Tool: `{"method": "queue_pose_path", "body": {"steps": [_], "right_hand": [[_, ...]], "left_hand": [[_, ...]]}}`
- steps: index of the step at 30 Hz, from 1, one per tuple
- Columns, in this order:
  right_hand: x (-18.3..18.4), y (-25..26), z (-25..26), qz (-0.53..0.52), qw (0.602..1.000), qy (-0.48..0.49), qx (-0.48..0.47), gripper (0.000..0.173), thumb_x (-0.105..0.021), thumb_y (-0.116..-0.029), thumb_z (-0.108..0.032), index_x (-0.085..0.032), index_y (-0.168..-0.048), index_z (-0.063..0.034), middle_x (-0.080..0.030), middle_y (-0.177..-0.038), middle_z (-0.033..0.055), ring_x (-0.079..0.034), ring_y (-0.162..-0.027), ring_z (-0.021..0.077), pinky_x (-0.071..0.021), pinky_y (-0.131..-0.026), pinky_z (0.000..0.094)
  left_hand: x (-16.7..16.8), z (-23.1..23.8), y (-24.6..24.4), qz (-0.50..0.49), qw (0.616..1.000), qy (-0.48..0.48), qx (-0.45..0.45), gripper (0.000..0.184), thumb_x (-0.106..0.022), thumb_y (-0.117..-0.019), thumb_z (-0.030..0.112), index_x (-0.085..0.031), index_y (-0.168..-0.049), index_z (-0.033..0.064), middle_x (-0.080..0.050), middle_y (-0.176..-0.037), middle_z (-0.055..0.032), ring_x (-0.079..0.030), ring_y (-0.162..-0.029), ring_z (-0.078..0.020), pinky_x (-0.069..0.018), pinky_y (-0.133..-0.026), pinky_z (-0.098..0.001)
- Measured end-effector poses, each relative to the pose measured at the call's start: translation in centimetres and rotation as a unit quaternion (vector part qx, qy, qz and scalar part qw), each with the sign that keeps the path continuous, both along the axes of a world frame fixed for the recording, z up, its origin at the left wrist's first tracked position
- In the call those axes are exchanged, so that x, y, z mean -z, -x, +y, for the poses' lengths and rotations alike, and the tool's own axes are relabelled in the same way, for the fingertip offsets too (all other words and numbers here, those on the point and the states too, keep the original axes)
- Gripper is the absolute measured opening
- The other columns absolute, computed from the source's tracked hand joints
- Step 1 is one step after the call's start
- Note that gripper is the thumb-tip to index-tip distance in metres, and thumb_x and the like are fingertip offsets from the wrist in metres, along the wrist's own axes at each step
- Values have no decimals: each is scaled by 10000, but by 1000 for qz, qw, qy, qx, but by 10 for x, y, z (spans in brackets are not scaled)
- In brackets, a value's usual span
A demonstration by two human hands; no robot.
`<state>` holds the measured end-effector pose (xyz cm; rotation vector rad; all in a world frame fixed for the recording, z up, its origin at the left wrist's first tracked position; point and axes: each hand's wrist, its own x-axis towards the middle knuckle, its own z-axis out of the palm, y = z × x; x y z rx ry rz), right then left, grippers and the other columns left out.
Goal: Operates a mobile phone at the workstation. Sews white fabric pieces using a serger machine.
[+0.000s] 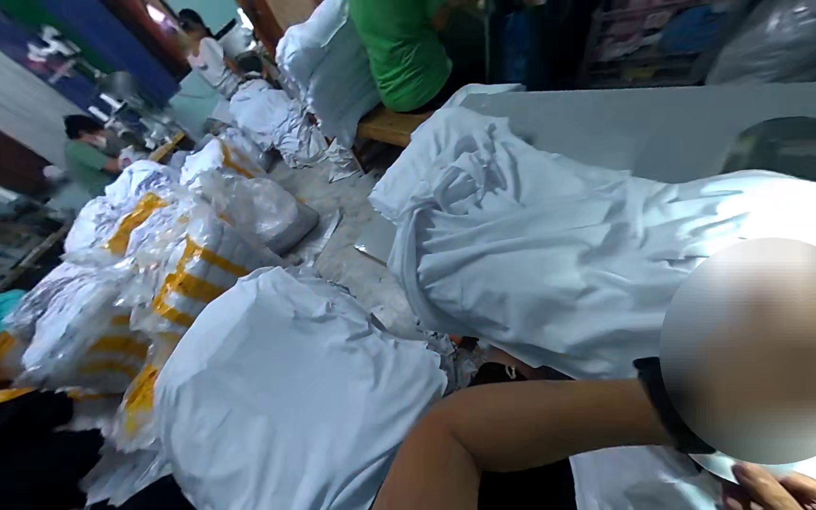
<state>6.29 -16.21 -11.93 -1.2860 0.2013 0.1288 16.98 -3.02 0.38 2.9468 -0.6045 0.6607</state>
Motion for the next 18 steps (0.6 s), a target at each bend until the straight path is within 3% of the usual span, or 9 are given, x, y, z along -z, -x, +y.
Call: {"method": "queue_pose_path", "body": {"steps": [1,3,5,8,13,15,18], "right_hand": [[2,0,0,-12,1000,-9,-9,121,-688,-929,-32,-659,-931,-150,-729,-756,-57,-662,-584,67,-581,-550,253],[0,2,4,-29,999,-23,-13,110,-688,-925,-17,-664,-923,-124,-733,-770,-33,-668,-592,80,-583,-556,267],[-10,6,10,-32,999,-24,-15,151,-662,-912,26,-685,-893,-122,-730,-744,-43,-651,-571,57,-559,-534,233],[-19,10,13,-42,999,-18,-25,245,-621,-908,61,-728,-883,-157,-728,-704,-89,-634,-548,7,-531,-504,175],[-23,15,13,-39,999,-11,-3,251,-617,-909,60,-720,-861,-164,-710,-670,-99,-623,-527,5,-531,-498,168],[-21,13,12,-34,999,-10,5,246,-615,-903,64,-714,-865,-157,-705,-663,-98,-619,-519,9,-534,-494,174],[-24,14,20,-37,999,17,26,180,-652,-884,12,-683,-889,-166,-700,-694,-119,-621,-536,-3,-542,-499,179]], "left_hand": [[3,-2,6,-28,999,-16,-8,235,-570,-970,148,-795,-1027,183,-738,-1137,-15,-626,-1187,-226,-420,-1035,-446],[12,-4,12,-66,997,-17,-22,221,-606,-940,148,-801,-1023,212,-745,-1112,14,-633,-1142,-211,-418,-989,-439],[15,-2,17,-62,998,-9,-27,231,-617,-932,131,-798,-1051,212,-752,-1132,7,-659,-1121,-219,-454,-972,-436],[19,-3,21,-37,999,-8,-37,295,-576,-953,95,-772,-1156,178,-738,-1199,-21,-645,-1182,-253,-444,-1033,-469],[29,-5,19,-56,998,-1,-27,322,-551,-956,76,-782,-1151,188,-750,-1189,-8,-639,-1223,-263,-417,-1079,-493],[29,-5,19,-62,998,11,-28,310,-554,-948,67,-790,-1121,170,-753,-1172,-11,-647,-1190,-258,-410,-1079,-478],[25,0,23,-95,992,85,-21,160,-649,-876,41,-796,-908,98,-757,-983,-75,-696,-996,-269,-482,-955,-463]]}}
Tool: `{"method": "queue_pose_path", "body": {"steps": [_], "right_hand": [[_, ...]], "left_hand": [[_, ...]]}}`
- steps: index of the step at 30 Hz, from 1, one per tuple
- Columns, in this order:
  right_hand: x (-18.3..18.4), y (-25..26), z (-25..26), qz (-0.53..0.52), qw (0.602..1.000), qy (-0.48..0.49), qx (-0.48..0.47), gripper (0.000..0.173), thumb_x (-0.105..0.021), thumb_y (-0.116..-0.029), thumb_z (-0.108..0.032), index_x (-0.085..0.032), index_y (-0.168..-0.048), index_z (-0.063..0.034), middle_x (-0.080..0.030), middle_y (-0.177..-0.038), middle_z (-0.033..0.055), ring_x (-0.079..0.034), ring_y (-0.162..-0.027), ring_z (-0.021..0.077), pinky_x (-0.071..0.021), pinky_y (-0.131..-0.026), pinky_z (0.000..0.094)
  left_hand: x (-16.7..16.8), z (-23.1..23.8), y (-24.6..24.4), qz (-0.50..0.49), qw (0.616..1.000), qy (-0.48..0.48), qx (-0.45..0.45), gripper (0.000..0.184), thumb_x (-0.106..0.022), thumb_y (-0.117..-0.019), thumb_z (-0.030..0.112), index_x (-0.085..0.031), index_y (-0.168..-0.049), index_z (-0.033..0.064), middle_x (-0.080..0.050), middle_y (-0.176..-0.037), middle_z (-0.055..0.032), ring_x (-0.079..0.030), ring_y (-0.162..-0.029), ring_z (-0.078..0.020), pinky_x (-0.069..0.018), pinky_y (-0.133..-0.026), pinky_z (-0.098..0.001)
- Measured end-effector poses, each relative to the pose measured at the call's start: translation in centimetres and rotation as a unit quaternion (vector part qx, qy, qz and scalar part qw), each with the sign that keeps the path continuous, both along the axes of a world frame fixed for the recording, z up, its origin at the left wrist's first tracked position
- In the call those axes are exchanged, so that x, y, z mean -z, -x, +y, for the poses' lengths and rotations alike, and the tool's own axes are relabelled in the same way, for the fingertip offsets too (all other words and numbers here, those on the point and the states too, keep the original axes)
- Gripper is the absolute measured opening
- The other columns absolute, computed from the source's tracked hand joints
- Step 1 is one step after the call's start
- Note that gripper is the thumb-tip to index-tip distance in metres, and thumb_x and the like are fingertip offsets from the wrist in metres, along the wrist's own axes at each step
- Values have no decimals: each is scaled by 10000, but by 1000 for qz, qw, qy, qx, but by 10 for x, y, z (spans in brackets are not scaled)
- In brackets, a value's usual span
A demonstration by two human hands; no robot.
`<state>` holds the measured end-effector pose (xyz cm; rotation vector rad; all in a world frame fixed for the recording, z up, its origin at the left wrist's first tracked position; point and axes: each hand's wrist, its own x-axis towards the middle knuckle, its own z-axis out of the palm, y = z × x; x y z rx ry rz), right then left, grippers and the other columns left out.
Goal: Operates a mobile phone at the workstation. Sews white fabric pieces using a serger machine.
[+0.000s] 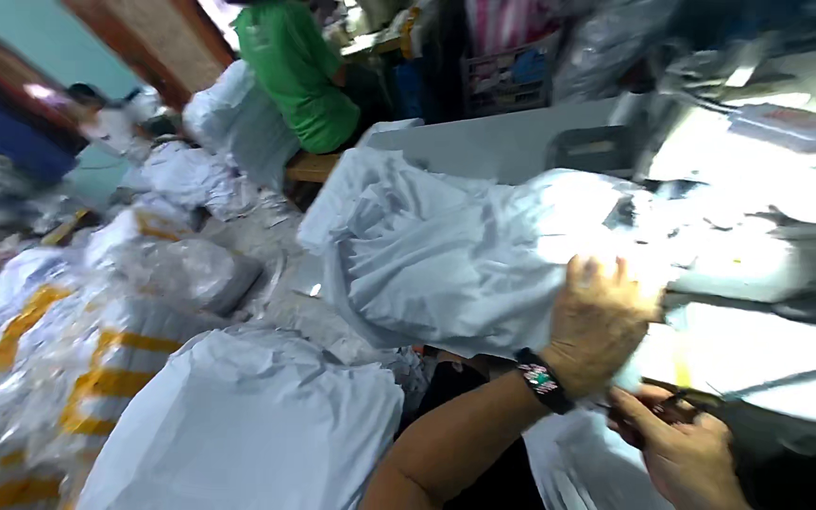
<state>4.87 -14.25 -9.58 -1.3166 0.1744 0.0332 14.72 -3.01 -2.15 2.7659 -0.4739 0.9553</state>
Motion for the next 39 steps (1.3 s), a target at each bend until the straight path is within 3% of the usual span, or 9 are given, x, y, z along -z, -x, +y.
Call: {"method": "queue_pose_path", "body": {"steps": [2,7,15,22,26,29,33,36,39], "right_hand": [[-5,7,4,-8,1000,19,17,124,-672,-862,-11,-689,-888,-131,-705,-712,-109,-623,-552,-8,-533,-505,171],[-10,10,1,-14,999,29,-20,69,-674,-887,-28,-738,-883,-52,-697,-697,-74,-617,-571,-24,-520,-534,148],[-15,2,7,-13,1000,3,-6,137,-702,-870,-25,-730,-1004,-25,-708,-727,-47,-627,-578,-1,-523,-542,152],[-26,-3,17,-106,991,65,47,329,-725,-830,-5,-630,-1143,29,-694,-732,-42,-656,-602,18,-573,-574,181],[-26,-12,25,-191,971,133,49,255,-719,-842,-33,-641,-1073,41,-647,-722,-14,-607,-590,-13,-545,-567,148],[-31,-37,27,-191,966,157,78,164,-716,-833,-22,-665,-974,44,-639,-745,-3,-589,-608,-27,-529,-584,128],[-37,-73,28,-229,954,165,101,93,-701,-835,17,-684,-916,58,-686,-781,24,-608,-647,-27,-530,-611,127],[-45,-96,27,-257,948,150,112,77,-683,-867,26,-715,-922,70,-716,-788,41,-647,-657,-2,-567,-626,157],[-49,-112,23,-284,916,248,141,116,-690,-903,-48,-747,-880,50,-717,-737,55,-653,-629,9,-559,-608,162]], "left_hand": [[6,2,8,4,999,31,-3,108,-674,-872,54,-777,-893,78,-739,-984,-103,-690,-1002,-288,-486,-966,-514],[17,16,7,30,999,-44,12,298,-571,-961,158,-753,-1186,87,-720,-1211,-131,-622,-1233,-364,-354,-1073,-671],[16,22,-11,15,998,-33,49,357,-443,-1020,175,-747,-1134,26,-731,-1109,-170,-657,-1130,-388,-343,-1097,-637],[0,42,-27,70,990,-1,125,322,-445,-1030,167,-714,-1027,-11,-695,-918,-164,-661,-959,-350,-470,-965,-511],[-18,60,-49,149,970,25,191,269,-518,-997,144,-672,-1079,-60,-670,-953,-197,-661,-951,-357,-528,-854,-488],[-30,67,-75,205,955,40,211,348,-522,-1001,112,-606,-1251,-115,-667,-1185,-278,-649,-1153,-395,-487,-1015,-526],[-34,69,-104,210,953,59,211,205,-557,-1005,75,-602,-1167,-43,-658,-1060,-241,-666,-1002,-387,-523,-884,-552],[-43,67,-117,241,953,59,172,307,-610,-1012,117,-570,-1262,-56,-636,-1185,-293,-635,-1110,-458,-494,-945,-611],[-53,58,-149,290,946,73,128,474,-694,-964,176,-550,-1341,-72,-636,-1233,-317,-610,-1190,-473,-443,-1019,-633]]}}
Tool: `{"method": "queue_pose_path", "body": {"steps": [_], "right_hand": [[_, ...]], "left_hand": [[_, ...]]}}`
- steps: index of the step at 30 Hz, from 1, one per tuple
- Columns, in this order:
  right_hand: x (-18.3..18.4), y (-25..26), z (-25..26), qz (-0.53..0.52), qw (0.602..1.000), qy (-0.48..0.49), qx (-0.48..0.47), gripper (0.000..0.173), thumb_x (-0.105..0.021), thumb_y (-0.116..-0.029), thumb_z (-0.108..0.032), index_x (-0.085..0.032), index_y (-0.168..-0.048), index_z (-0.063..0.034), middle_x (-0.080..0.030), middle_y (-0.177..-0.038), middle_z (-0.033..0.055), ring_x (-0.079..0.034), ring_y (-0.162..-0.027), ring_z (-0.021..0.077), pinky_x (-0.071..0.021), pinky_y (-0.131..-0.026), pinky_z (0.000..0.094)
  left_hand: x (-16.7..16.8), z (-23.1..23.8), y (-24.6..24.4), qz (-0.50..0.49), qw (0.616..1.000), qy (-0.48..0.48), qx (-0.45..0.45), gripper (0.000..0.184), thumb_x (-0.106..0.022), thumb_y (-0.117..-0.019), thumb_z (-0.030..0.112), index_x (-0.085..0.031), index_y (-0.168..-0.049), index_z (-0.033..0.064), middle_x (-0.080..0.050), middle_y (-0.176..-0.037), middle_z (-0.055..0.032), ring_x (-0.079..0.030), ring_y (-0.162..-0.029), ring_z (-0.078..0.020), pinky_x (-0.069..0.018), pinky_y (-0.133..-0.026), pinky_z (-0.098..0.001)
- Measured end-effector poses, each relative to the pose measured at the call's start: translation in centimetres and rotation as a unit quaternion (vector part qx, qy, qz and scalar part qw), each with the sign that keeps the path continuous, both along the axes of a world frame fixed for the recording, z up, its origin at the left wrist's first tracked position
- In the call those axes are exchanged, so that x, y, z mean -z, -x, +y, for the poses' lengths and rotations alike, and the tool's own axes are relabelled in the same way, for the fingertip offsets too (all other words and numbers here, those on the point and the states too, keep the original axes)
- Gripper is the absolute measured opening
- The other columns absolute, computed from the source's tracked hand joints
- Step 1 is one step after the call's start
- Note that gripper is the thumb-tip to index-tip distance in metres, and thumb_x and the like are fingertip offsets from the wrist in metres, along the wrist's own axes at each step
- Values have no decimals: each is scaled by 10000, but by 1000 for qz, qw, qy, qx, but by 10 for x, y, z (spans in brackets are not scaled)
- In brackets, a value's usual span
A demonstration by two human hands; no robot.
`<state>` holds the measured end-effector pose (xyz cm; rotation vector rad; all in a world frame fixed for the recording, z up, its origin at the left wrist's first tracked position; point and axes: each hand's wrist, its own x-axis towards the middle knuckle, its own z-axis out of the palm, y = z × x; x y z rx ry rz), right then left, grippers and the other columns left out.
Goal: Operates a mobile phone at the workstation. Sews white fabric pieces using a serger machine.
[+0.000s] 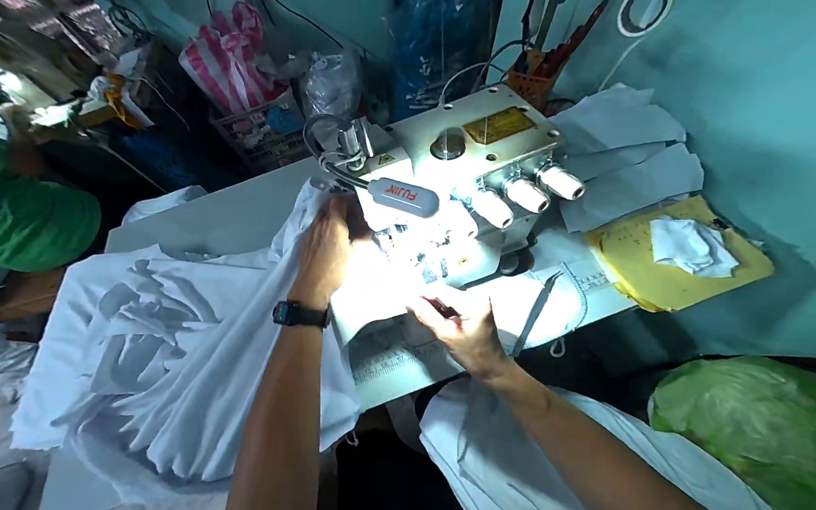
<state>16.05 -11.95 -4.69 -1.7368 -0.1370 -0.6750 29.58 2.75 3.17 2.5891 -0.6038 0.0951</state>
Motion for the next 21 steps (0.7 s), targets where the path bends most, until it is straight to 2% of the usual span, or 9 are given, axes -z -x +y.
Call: {"method": "queue_pose_path", "body": {"steps": [4,8,12,13,15,16,17,19,21], "right_hand": [[2,-5,-1,4,991,118,63,160,-694,-918,-145,-779,-852,-27,-704,-684,51,-635,-578,68,-539,-571,241],[23,15,6,-60,997,55,-3,171,-648,-951,-65,-758,-928,63,-741,-779,95,-672,-658,35,-573,-654,175],[74,39,8,-20,995,97,-14,235,-628,-983,-169,-767,-933,15,-755,-830,94,-709,-748,89,-579,-736,222],[78,41,6,-6,994,108,-22,256,-615,-999,-192,-763,-927,4,-754,-833,93,-715,-754,105,-585,-737,242],[69,40,3,20,995,90,-48,319,-624,-1011,-259,-753,-888,6,-724,-766,83,-674,-670,89,-566,-657,241],[59,38,1,38,994,75,-62,371,-645,-999,-328,-736,-876,9,-680,-715,58,-610,-622,63,-521,-609,230],[46,35,-2,54,993,74,-71,456,-650,-977,-441,-717,-892,3,-612,-669,18,-529,-583,39,-461,-564,220],[15,28,-9,66,985,152,-38,677,-492,-966,-669,-693,-932,-23,-564,-625,15,-516,-542,103,-444,-525,309],[-13,18,-13,36,967,249,26,587,-488,-999,-583,-691,-940,-35,-577,-630,40,-552,-533,169,-447,-503,358]], "left_hand": [[6,6,-37,-13,999,52,-3,484,-704,-954,221,-558,-1324,-54,-647,-1236,-276,-613,-1204,-413,-440,-1054,-590],[9,13,-63,7,991,120,-59,547,-676,-985,245,-484,-1379,-82,-614,-1306,-282,-586,-1257,-397,-423,-1086,-565],[36,19,-61,68,916,348,-189,452,-508,-1065,237,-439,-1384,-75,-584,-1286,-217,-588,-1157,-196,-467,-1018,-345],[42,20,-49,89,898,373,-216,483,-440,-1100,276,-442,-1419,-86,-552,-1363,-251,-560,-1232,-235,-432,-1072,-375],[55,28,-7,119,888,382,-228,558,-333,-1126,352,-396,-1522,-36,-443,-1546,-232,-436,-1430,-282,-321,-1189,-437],[63,34,22,135,889,381,-217,574,-301,-1126,401,-361,-1573,47,-398,-1607,-154,-384,-1481,-246,-297,-1215,-435],[67,35,45,151,879,399,-213,571,-280,-1125,417,-344,-1588,90,-384,-1621,-113,-367,-1488,-217,-294,-1219,-428],[69,34,74,171,850,441,-231,546,-245,-1133,374,-363,-1566,62,-413,-1589,-129,-394,-1455,-197,-301,-1207,-403],[71,35,85,156,836,471,-237,540,-244,-1129,384,-434,-1523,67,-516,-1497,-109,-497,-1355,-148,-396,-1141,-370]]}}
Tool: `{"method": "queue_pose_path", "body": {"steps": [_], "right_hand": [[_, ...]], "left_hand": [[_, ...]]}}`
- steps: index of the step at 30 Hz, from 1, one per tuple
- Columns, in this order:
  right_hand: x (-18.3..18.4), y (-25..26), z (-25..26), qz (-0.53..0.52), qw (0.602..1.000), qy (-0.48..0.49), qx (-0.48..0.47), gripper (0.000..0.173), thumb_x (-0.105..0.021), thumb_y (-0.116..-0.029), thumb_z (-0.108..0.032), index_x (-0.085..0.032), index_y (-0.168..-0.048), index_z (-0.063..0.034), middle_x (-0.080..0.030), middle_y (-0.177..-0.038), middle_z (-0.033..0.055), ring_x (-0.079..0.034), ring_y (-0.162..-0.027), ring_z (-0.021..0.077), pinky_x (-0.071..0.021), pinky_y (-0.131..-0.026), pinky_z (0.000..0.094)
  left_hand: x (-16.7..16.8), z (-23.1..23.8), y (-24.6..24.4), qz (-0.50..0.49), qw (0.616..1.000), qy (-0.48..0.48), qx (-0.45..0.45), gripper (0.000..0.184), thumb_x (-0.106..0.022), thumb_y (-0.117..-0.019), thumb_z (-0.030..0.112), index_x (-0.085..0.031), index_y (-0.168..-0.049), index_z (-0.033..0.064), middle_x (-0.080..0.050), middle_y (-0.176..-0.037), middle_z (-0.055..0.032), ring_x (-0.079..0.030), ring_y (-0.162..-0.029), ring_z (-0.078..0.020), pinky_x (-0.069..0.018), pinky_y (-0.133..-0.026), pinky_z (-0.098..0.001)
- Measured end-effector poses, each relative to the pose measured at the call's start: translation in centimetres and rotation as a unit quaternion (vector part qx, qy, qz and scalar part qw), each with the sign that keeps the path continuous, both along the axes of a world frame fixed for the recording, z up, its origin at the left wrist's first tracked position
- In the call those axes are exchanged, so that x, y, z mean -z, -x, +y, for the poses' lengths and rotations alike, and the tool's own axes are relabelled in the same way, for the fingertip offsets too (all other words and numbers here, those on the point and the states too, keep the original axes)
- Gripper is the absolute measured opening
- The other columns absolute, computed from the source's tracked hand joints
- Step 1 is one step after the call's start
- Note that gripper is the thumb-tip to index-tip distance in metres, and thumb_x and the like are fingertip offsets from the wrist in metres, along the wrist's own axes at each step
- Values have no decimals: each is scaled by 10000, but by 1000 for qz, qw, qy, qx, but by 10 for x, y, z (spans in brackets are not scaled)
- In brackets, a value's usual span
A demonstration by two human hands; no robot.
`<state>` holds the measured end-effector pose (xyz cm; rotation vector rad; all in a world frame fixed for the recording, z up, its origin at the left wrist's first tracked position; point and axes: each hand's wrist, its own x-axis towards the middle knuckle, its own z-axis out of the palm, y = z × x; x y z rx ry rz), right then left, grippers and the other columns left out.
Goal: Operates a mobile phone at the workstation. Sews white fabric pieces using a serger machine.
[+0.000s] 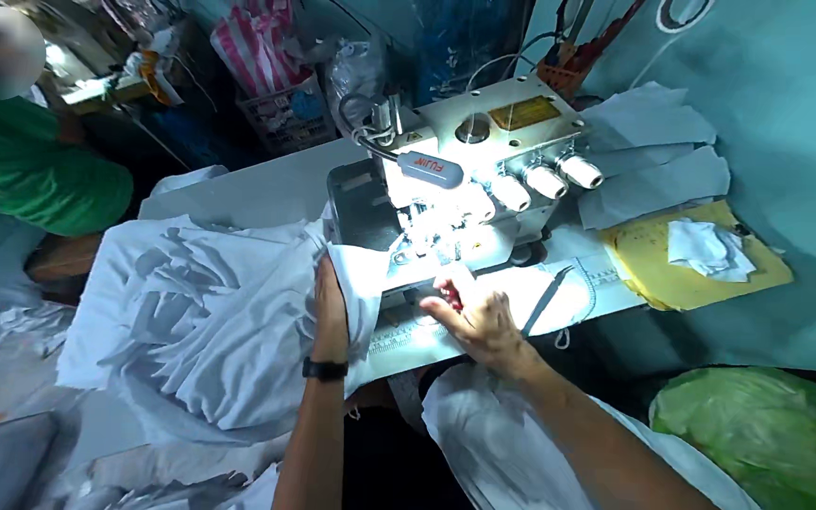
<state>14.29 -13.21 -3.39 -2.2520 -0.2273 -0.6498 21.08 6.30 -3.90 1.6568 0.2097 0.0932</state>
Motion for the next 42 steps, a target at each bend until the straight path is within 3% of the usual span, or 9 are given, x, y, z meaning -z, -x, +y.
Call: {"method": "queue_pose_path", "body": {"steps": [4,7,11,13,17,21,25,35,42], "right_hand": [[-37,-18,5,-37,981,187,39,222,-653,-947,-186,-733,-1023,7,-688,-814,159,-684,-716,343,-521,-584,480],[-50,-26,26,-28,966,249,68,149,-673,-936,-121,-705,-932,25,-645,-743,190,-671,-711,395,-499,-581,525],[-50,-40,33,-38,973,223,47,150,-636,-964,-93,-676,-888,30,-630,-733,192,-668,-663,386,-496,-524,525],[-55,-28,30,-53,987,153,21,190,-621,-998,-127,-701,-934,34,-660,-745,173,-677,-641,343,-514,-524,489],[-21,7,18,-9,996,-34,-85,291,-627,-992,-248,-702,-1125,-1,-639,-835,85,-566,-645,143,-501,-587,315],[48,57,13,161,973,-88,-140,377,-603,-1016,-338,-705,-1206,-30,-678,-913,95,-612,-752,132,-533,-700,320],[78,104,28,184,966,-65,-172,321,-565,-1034,-213,-621,-1150,81,-670,-872,139,-643,-743,163,-559,-702,308],[105,143,62,0,978,-29,-205,280,-577,-1033,-211,-680,-1012,48,-683,-812,125,-649,-695,150,-554,-666,246],[72,140,62,18,958,-176,-224,310,-504,-1075,-158,-649,-981,100,-664,-807,112,-623,-742,22,-527,-733,143]], "left_hand": [[7,5,23,-85,990,-62,89,751,-569,-968,326,-243,-1589,59,-452,-1529,-139,-514,-1328,-131,-472,-1070,-343],[3,1,38,-80,965,-240,69,867,-832,-812,136,-374,-1519,-70,-624,-1303,-288,-647,-1177,-342,-514,-1013,-495],[-30,29,39,-45,922,-374,86,227,-664,-904,-37,-694,-1126,-73,-719,-973,-241,-702,-914,-371,-533,-844,-585],[-39,55,46,-131,939,-311,70,133,-648,-903,-43,-711,-1020,-48,-715,-890,-158,-688,-801,-245,-562,-754,-468],[-68,89,122,-218,944,-17,248,200,-665,-965,377,-721,-1157,366,-713,-1095,235,-652,-988,91,-563,-863,-165],[-41,108,184,-113,875,37,468,292,-600,-1023,333,-715,-1205,135,-724,-1231,22,-653,-1170,-61,-533,-1032,-285],[-3,114,231,-55,890,57,450,298,-638,-998,240,-707,-1237,76,-751,-1138,15,-683,-1047,-5,-567,-938,-220],[-11,110,257,-96,901,103,410,229,-641,-1007,270,-702,-1119,80,-717,-1238,-24,-658,-1177,-96,-546,-1013,-290],[-10,100,258,-88,884,47,457,259,-625,-1002,245,-720,-1101,25,-733,-1185,-76,-666,-1133,-90,-537,-989,-272]]}}
